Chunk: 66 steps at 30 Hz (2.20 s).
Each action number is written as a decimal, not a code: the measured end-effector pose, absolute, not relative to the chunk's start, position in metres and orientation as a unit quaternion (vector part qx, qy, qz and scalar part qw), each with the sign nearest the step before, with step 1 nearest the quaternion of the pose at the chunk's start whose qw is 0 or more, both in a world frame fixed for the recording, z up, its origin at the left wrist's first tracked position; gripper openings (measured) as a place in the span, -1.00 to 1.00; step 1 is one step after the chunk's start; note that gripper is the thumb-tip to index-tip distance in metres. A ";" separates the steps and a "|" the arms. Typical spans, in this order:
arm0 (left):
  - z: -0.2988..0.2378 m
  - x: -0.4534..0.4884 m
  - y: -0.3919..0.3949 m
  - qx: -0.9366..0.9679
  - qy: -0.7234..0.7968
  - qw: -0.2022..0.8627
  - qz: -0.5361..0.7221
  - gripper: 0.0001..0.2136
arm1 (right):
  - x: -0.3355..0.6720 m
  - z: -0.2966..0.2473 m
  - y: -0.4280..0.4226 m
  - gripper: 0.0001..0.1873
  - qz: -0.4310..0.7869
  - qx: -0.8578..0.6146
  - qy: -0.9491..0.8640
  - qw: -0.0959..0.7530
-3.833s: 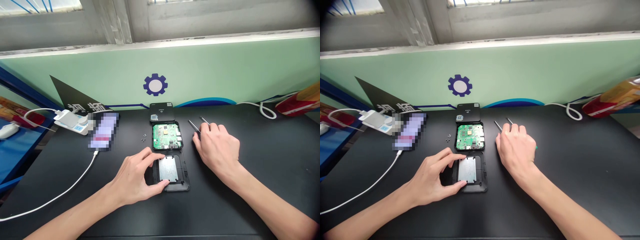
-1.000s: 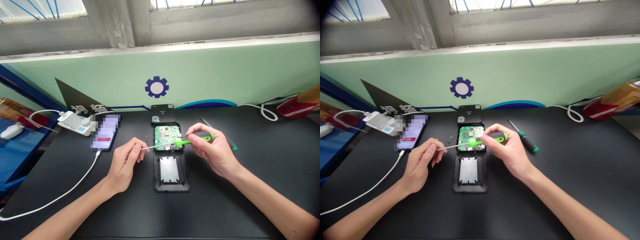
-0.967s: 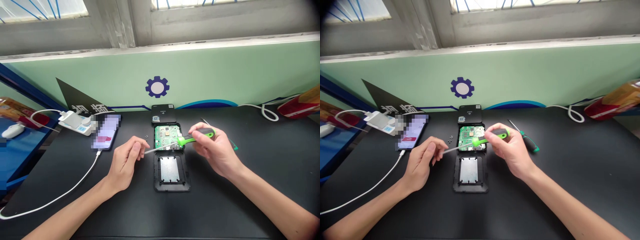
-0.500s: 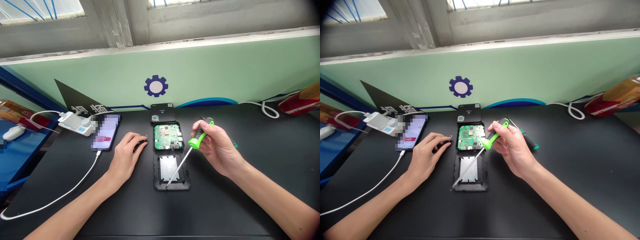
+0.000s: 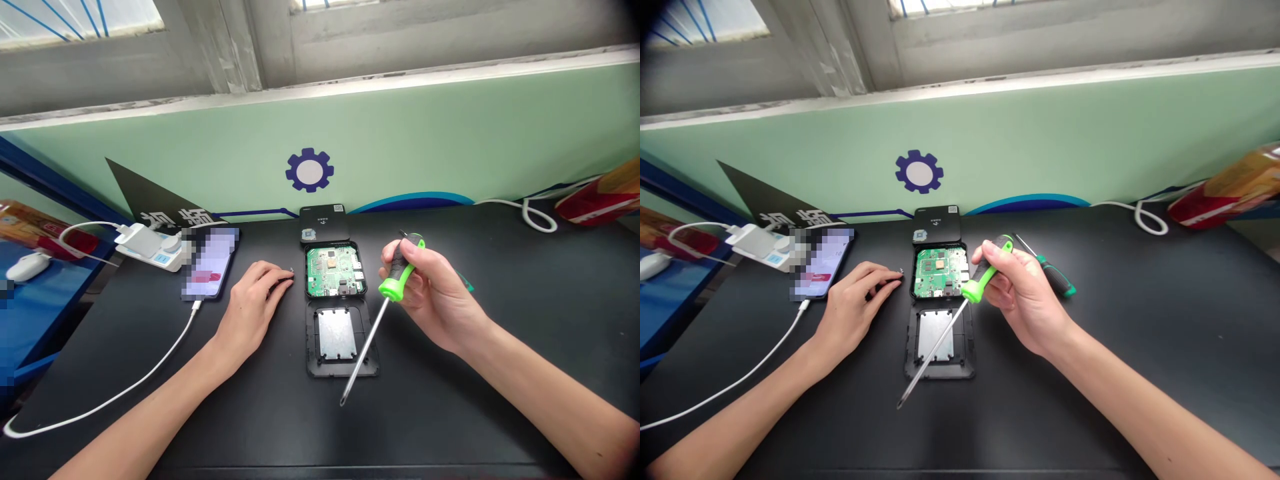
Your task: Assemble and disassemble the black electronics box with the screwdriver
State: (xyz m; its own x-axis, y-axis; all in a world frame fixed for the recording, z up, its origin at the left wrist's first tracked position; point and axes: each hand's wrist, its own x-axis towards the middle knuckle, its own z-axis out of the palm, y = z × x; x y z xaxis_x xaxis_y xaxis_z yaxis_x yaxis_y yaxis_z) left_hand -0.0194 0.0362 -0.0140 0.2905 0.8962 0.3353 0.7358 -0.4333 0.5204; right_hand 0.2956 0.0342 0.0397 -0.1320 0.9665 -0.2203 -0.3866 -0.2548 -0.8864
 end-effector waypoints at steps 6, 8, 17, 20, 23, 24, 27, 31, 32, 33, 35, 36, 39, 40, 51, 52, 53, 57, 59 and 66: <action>-0.013 -0.018 0.038 0.805 0.498 0.118 0.301 -0.80 | 0.295 0.040 0.034 -0.55 0.671 -0.420 -0.342 0.506; -0.013 -0.018 0.038 0.809 0.493 0.114 0.299 -0.79 | 0.295 0.041 0.033 -0.55 0.665 -0.428 -0.347 0.504; -0.013 -0.018 0.036 0.799 0.489 0.132 0.324 -0.76 | 0.293 0.040 0.034 -0.56 0.652 -0.439 -0.354 0.507; -0.006 -0.012 0.031 0.729 0.517 0.211 0.397 -0.83 | 0.293 0.040 0.035 -0.57 0.648 -0.443 -0.354 0.509; 0.004 -0.006 0.026 0.610 0.512 0.414 0.441 -0.84 | 0.294 0.040 0.035 -0.57 0.647 -0.439 -0.349 0.516; 0.008 -0.004 0.025 0.571 0.503 0.481 0.435 -0.82 | 0.295 0.040 0.036 -0.58 0.646 -0.437 -0.348 0.520; 0.014 0.000 0.022 0.434 0.451 0.646 0.437 -0.79 | 0.296 0.039 0.036 -0.61 0.632 -0.431 -0.357 0.536; 0.014 0.005 0.018 0.284 0.399 0.752 0.442 -0.82 | 0.295 0.037 0.036 -0.66 0.573 -0.444 -0.397 0.563; 0.012 0.007 0.017 0.261 0.394 0.760 0.446 -0.83 | 0.295 0.036 0.035 -0.67 0.554 -0.450 -0.408 0.569; 0.010 0.008 0.016 0.242 0.391 0.766 0.450 -0.83 | 0.295 0.036 0.035 -0.68 0.535 -0.456 -0.420 0.574; 0.007 0.009 0.014 0.213 0.390 0.770 0.458 -0.83 | 0.295 0.035 0.034 -0.69 0.500 -0.463 -0.446 0.580; 0.006 0.009 0.014 0.204 0.390 0.770 0.461 -0.83 | 0.294 0.034 0.033 -0.69 0.485 -0.464 -0.456 0.584; 0.003 0.008 0.013 0.194 0.388 0.771 0.466 -0.83 | 0.293 0.033 0.030 -0.70 0.454 -0.466 -0.472 0.595; 0.003 0.008 0.013 0.195 0.386 0.771 0.467 -0.83 | 0.293 0.033 0.029 -0.71 0.449 -0.465 -0.473 0.599; 0.004 0.007 0.013 0.203 0.384 0.768 0.470 -0.83 | 0.291 0.034 0.025 -0.75 0.436 -0.454 -0.490 0.602; 0.003 0.007 0.013 0.202 0.385 0.768 0.470 -0.83 | 0.291 0.034 0.025 -0.76 0.438 -0.452 -0.489 0.604; 0.003 0.007 0.013 0.200 0.384 0.769 0.470 -0.83 | 0.291 0.034 0.025 -0.77 0.440 -0.450 -0.488 0.605; 0.003 0.008 0.014 0.196 0.380 0.771 0.472 -0.84 | 0.292 0.033 0.025 -0.77 0.438 -0.450 -0.491 0.604; 0.003 0.009 0.014 0.198 0.383 0.768 0.473 -0.83 | 0.292 0.032 0.026 -0.77 0.431 -0.447 -0.494 0.608; 0.007 0.009 0.014 0.210 0.399 0.754 0.479 -0.80 | 0.292 0.029 0.028 -0.83 0.411 -0.424 -0.507 0.628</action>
